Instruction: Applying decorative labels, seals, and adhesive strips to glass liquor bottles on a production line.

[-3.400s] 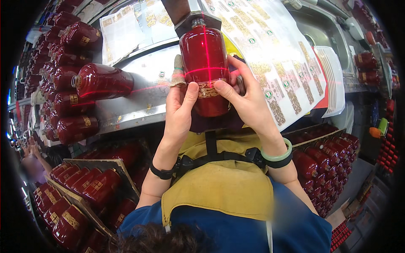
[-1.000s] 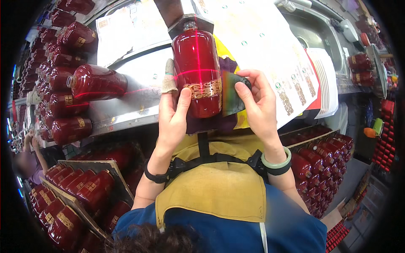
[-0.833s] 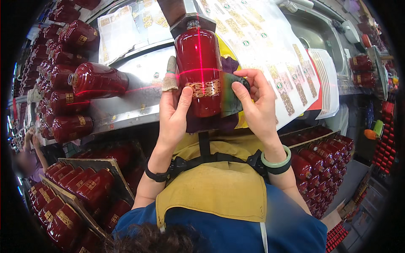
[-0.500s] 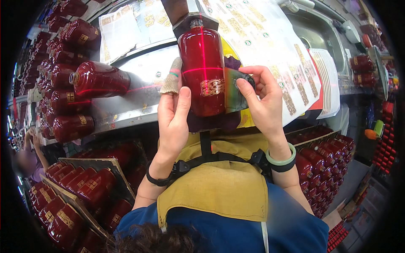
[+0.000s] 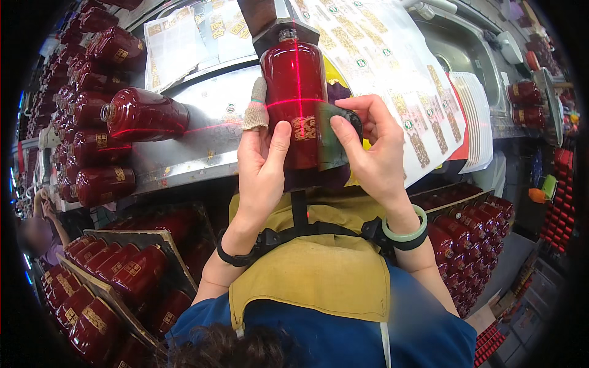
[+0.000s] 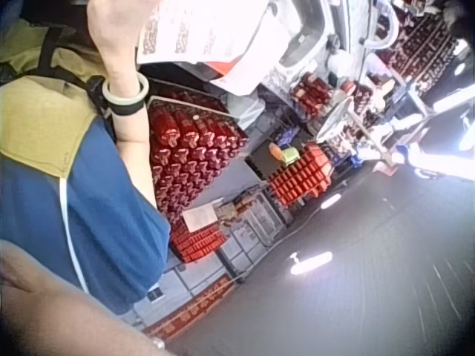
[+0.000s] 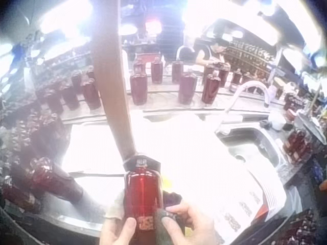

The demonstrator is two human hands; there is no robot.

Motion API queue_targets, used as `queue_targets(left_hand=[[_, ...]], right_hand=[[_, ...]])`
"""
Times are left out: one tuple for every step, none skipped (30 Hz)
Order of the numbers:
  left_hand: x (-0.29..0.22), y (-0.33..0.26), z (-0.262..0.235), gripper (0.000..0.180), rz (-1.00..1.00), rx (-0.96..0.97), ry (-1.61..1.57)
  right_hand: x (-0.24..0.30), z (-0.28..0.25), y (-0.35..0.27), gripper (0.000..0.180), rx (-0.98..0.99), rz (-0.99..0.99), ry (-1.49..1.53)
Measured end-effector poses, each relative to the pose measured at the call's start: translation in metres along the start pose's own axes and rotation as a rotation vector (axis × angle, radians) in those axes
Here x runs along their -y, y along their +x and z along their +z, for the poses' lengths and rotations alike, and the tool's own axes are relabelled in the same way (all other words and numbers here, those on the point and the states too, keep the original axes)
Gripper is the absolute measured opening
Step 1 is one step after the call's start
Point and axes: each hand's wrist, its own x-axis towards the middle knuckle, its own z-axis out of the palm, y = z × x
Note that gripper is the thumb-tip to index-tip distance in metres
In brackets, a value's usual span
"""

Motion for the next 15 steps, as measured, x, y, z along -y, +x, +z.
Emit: queue_targets(left_hand=[[0.001, 0.0, 0.0, 0.052, -0.003, -0.032, -0.012], [0.001, -0.001, -0.002, 0.052, -0.002, -0.033, -0.011], [0.001, -0.002, -0.007, 0.051, -0.012, 0.004, 0.027], [0.001, -0.003, -0.01, 0.052, -0.021, 0.041, 0.066], [0.0, -0.003, -0.012, 0.052, -0.021, 0.039, 0.068], [0.0, -0.003, -0.014, 0.057, -0.002, 0.074, 0.107], [-0.001, -0.003, -0.015, 0.062, 0.017, 0.109, 0.146], [0.01, -0.004, -0.019, 0.08, 0.046, 0.076, 0.202], [0.018, -0.003, -0.024, 0.08, 0.049, 0.071, 0.204], [0.024, -0.001, -0.028, 0.088, 0.262, 0.081, 0.392], [0.027, -0.001, -0.032, 0.096, 0.475, 0.089, 0.579], [0.02, -0.002, -0.039, 0.104, 0.631, 0.166, 1.01], [0.011, -0.011, -0.034, 0.098, 0.637, 0.157, 1.154], [0.015, -0.012, -0.035, 0.095, 0.632, 0.142, 1.115], [0.019, -0.013, -0.037, 0.095, 0.63, 0.133, 1.076]], right_hand=[[0.002, 0.004, 0.001, 0.016, 0.0, 0.0, 0.001], [0.006, 0.008, 0.002, 0.016, 0.004, -0.026, -0.012], [0.01, 0.012, 0.003, 0.016, 0.008, -0.052, -0.022], [0.014, 0.015, 0.004, 0.014, 0.032, -0.048, -0.098], [0.024, 0.018, 0.006, 0.015, 0.062, -0.044, -0.187], [0.025, 0.025, 0.008, 0.015, 0.056, -0.118, -0.221], [0.025, 0.031, 0.009, 0.016, 0.05, -0.192, -0.256], [0.031, 0.033, 0.01, 0.016, 0.087, -0.193, -0.277], [0.034, 0.033, 0.012, 0.016, 0.091, -0.196, -0.274], [0.035, 0.03, 0.015, 0.017, 0.056, -0.205, -0.207], [0.034, 0.027, 0.019, 0.018, 0.022, -0.212, -0.141], [0.025, 0.015, 0.026, 0.023, -0.075, -0.327, -0.202], [0.03, 0.004, 0.03, 0.024, -0.128, -0.331, -0.218], [0.029, -0.005, 0.034, 0.027, -0.111, -0.39, -0.292], [0.028, -0.01, 0.036, 0.029, -0.1, -0.447, -0.366]])
